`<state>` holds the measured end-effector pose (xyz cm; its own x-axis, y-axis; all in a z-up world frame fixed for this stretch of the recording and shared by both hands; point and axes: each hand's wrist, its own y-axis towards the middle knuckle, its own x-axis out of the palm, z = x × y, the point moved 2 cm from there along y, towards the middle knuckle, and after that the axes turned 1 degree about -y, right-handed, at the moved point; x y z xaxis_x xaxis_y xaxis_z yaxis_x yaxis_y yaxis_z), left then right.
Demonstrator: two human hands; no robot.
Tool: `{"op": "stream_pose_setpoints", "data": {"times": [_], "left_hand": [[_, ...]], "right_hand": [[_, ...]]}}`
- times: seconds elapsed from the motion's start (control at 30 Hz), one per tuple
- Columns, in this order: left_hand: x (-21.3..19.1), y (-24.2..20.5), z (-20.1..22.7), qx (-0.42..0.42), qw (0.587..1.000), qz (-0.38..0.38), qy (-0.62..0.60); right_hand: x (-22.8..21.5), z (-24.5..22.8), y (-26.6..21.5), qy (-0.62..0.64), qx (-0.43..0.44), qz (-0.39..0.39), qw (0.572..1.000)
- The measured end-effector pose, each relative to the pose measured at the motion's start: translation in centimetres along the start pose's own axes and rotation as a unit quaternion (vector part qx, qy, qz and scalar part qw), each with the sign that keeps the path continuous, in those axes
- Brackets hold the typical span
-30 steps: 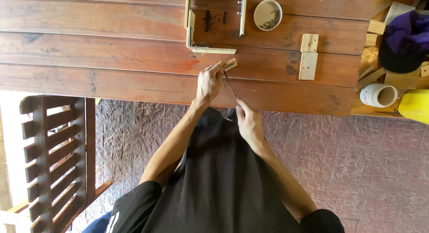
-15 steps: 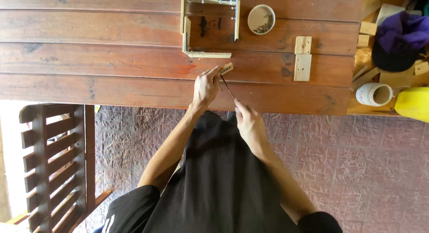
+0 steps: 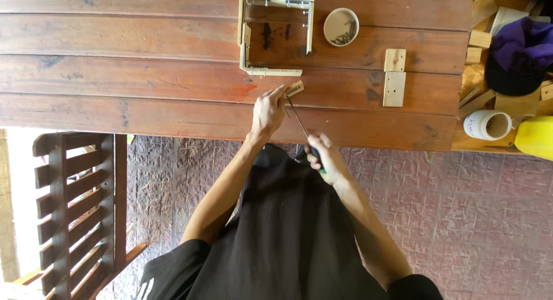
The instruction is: The person assembles a small wooden frame by joining pre-drilled wooden pieces with metal brackets and screws. They use a screwdriver to fasten the brackets to the frame, then attach additional wooden blocks to the sides. The work is performed on a wooden table with tools and hardware laid out nearby.
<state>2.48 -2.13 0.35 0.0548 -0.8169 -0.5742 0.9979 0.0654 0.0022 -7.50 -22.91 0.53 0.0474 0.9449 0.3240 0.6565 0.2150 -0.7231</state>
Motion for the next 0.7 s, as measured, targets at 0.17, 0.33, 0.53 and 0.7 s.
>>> {"op": "stream_pose_setpoints", "data": {"times": [0.17,0.33,0.53,0.7], "left_hand": [[-0.4,0.1,0.6,-0.001,1.000,0.007,0.005],[-0.3,0.0,0.5,-0.010,1.000,0.009,-0.013],[-0.5,0.6,0.4,-0.021,1.000,-0.002,-0.011],[-0.5,0.5,0.1,-0.032,0.999,-0.015,-0.016]], "right_hand": [[2.7,-3.9,-3.5,-0.424,-0.173,0.080,0.885],[2.8,-2.8,-2.6,-0.450,-0.180,0.105,0.868],[1.7,-1.5,-1.1,0.131,0.054,-0.052,0.989],[2.0,-2.7,-2.0,-0.435,-0.146,0.052,0.887]]}}
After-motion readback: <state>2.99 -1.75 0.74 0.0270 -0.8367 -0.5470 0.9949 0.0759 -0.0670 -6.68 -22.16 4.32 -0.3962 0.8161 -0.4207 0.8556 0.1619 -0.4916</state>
